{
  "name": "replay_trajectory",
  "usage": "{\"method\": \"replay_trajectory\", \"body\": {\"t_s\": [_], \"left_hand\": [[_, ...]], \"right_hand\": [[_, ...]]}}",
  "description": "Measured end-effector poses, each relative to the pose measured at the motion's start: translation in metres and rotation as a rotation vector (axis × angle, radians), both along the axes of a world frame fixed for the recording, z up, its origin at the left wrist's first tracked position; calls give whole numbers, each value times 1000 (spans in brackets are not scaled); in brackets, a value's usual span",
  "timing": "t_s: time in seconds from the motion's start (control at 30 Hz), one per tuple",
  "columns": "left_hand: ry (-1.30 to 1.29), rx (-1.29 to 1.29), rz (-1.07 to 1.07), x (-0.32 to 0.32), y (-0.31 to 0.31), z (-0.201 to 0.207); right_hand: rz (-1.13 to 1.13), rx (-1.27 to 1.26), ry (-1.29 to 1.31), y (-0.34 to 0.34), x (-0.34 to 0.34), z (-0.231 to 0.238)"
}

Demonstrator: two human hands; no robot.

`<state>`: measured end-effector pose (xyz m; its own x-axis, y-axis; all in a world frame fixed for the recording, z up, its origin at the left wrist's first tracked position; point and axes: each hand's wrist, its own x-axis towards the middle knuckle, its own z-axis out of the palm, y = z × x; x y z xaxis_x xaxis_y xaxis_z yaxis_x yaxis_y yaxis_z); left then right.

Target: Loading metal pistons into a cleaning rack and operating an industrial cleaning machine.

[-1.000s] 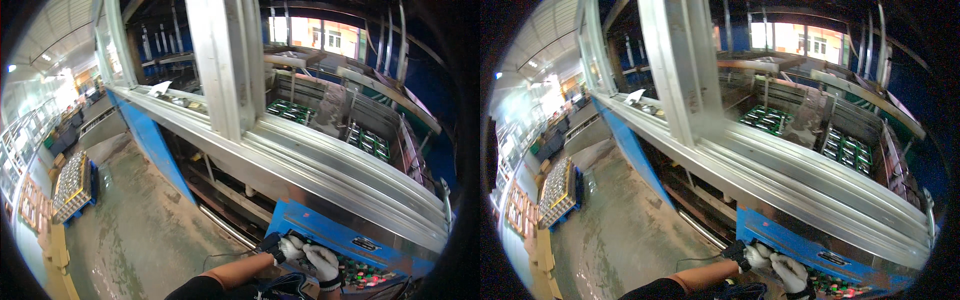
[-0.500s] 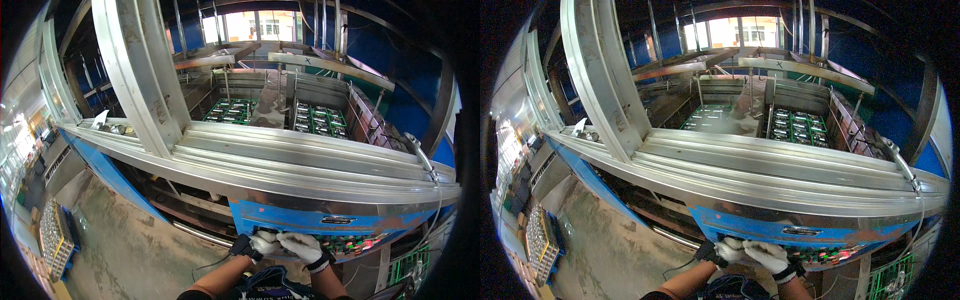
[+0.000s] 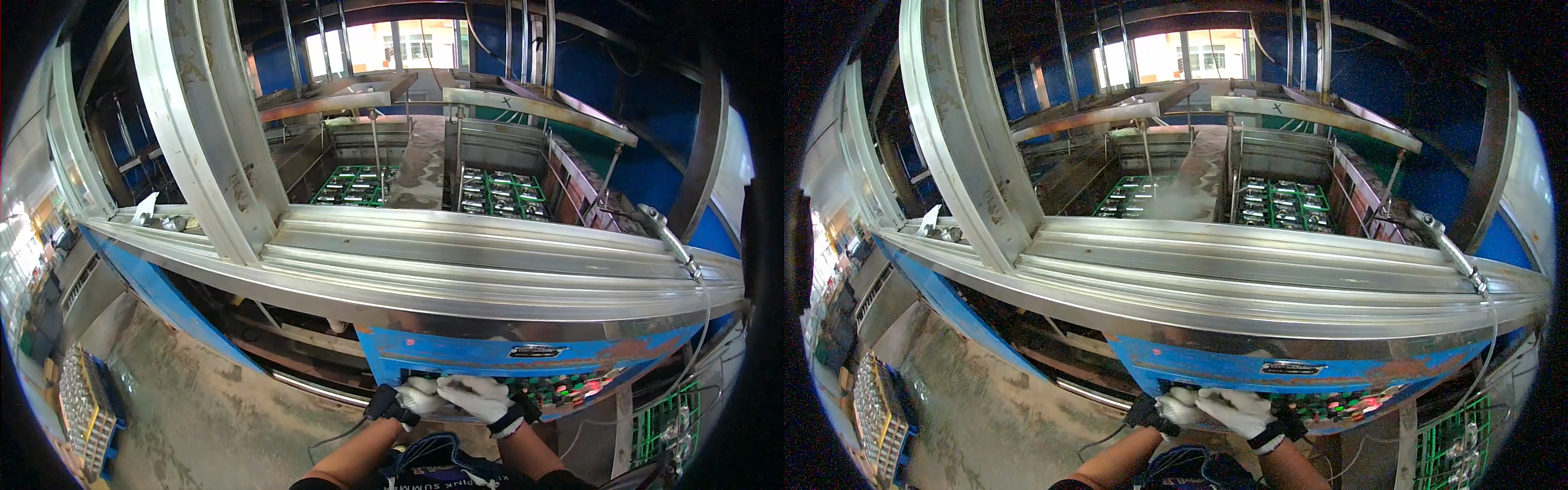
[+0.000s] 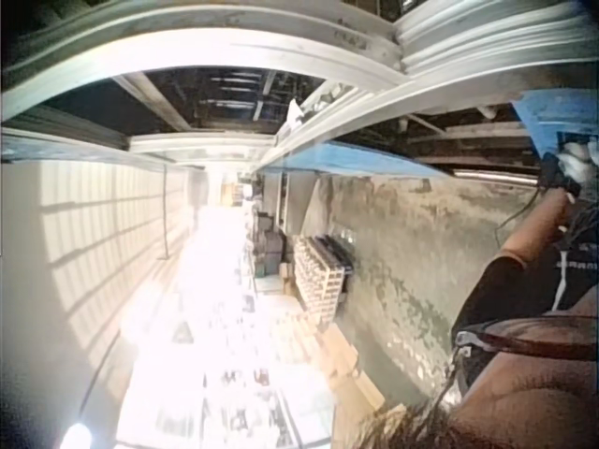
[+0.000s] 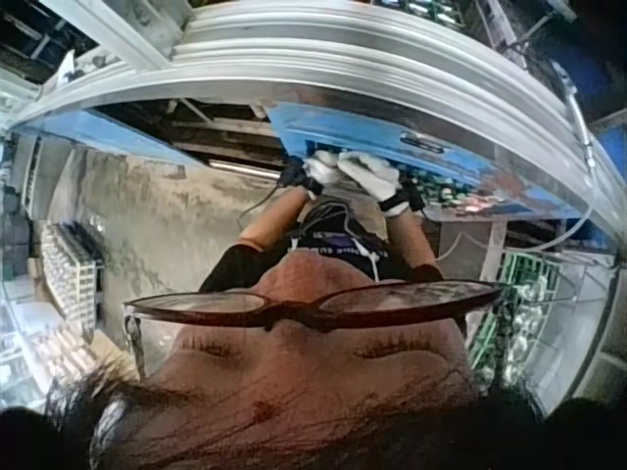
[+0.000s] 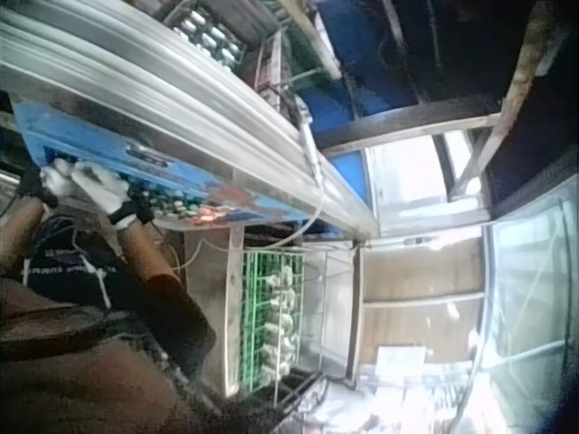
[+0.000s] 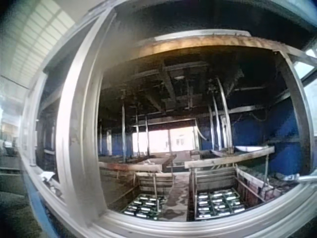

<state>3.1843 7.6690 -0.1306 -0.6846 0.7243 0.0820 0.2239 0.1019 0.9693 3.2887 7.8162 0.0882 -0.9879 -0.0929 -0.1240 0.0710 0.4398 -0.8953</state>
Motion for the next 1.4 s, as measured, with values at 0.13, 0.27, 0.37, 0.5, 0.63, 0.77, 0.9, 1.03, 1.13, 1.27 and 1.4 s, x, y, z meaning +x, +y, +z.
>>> {"method": "replay_trajectory", "body": {"t_s": [0.13, 0.27, 0.37, 0.5, 0.63, 0.77, 0.9, 1.03, 1.13, 1.27, 1.4], "left_hand": [[125, -102, -48, 2, -2, 27], [244, -155, -86, 11, -13, 89], [216, -276, 27, 34, -27, 173], [127, -410, 265, 45, -33, 208], [185, -179, 382, 52, -23, 229], [224, -629, 334, 47, -13, 228], [304, -542, 380, 46, -10, 218], [312, -490, 295, 41, -12, 195], [353, -508, 317, 46, -10, 212], [412, -398, 269, 42, -16, 216], [391, -438, 153, 31, -18, 206]], "right_hand": [[44, 160, -105, -2, -9, 6], [21, 230, -13, -7, -9, 14], [-59, 236, 195, -7, -7, 7], [-175, 383, 457, -12, -11, -12], [-214, 450, 421, -6, -12, -41], [-221, 566, 319, -5, -12, -43], [-234, 508, 435, -7, -13, -40], [-200, 563, 340, -8, -10, -34], [-184, 614, 460, 2, -9, -28], [89, 207, -106, 19, 10, 33], [181, -143, 284, 41, 54, 128]]}}
